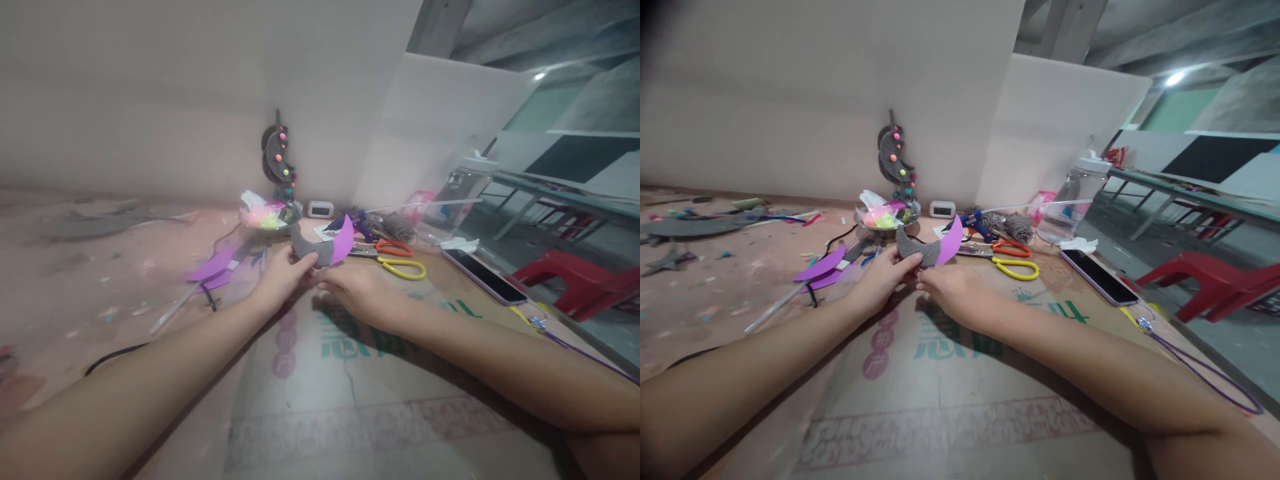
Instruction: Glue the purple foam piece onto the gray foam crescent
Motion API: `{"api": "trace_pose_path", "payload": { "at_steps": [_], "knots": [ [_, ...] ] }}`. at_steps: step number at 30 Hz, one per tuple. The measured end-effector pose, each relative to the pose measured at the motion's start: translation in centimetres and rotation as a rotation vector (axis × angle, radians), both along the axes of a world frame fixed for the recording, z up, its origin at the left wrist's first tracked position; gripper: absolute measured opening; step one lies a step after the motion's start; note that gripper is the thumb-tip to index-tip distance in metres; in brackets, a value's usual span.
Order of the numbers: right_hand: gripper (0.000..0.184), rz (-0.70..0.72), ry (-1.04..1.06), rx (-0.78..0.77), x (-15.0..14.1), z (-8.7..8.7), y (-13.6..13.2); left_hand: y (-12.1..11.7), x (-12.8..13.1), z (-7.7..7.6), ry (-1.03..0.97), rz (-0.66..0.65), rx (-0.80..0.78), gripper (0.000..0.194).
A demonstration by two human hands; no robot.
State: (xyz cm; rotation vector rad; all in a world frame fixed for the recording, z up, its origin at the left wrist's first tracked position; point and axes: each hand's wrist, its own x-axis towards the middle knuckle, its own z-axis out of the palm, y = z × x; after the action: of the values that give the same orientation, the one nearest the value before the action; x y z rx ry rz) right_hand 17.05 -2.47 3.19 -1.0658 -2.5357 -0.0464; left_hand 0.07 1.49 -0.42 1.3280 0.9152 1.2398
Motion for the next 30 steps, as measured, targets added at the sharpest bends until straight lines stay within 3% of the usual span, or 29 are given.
{"api": "trace_pose_path", "payload": {
  "at_steps": [4,8,14,19,22,24,27,30],
  "knots": [
    [0.031,-0.217,0.014,0.007,0.8,2.1,0.5,-0.6,0.1,0.4,0.085,-0.018,0.049,0.025],
    [0.026,-0.241,0.18,0.002,2.7,3.2,1.2,-0.7,0.0,0.5,0.1,-0.055,0.043,0.022],
    [0.02,-0.28,0.311,-0.108,5.1,2.2,1.7,-0.5,0.1,0.2,0.125,-0.069,0.053,0.023],
    [0.02,-0.252,0.318,-0.076,5.3,1.7,1.5,-0.8,0.2,0.2,0.029,-0.076,0.043,0.051],
    [0.018,-0.195,0.313,-0.014,5.1,1.6,1.3,-0.9,0.2,0.1,0.088,-0.084,0.084,0.03],
    [0.018,-0.238,0.294,-0.05,5.0,1.5,1.2,-0.9,0.2,0.1,0.147,-0.093,0.101,0.02],
    [0.02,-0.329,0.269,-0.122,5.0,1.2,1.0,-1.0,0.3,0.1,0.211,-0.106,0.131,0.023],
    [0.021,-0.315,0.306,-0.136,5.0,1.1,1.0,-1.3,0.4,0.1,0.236,-0.132,0.123,0.034]
  ]
}}
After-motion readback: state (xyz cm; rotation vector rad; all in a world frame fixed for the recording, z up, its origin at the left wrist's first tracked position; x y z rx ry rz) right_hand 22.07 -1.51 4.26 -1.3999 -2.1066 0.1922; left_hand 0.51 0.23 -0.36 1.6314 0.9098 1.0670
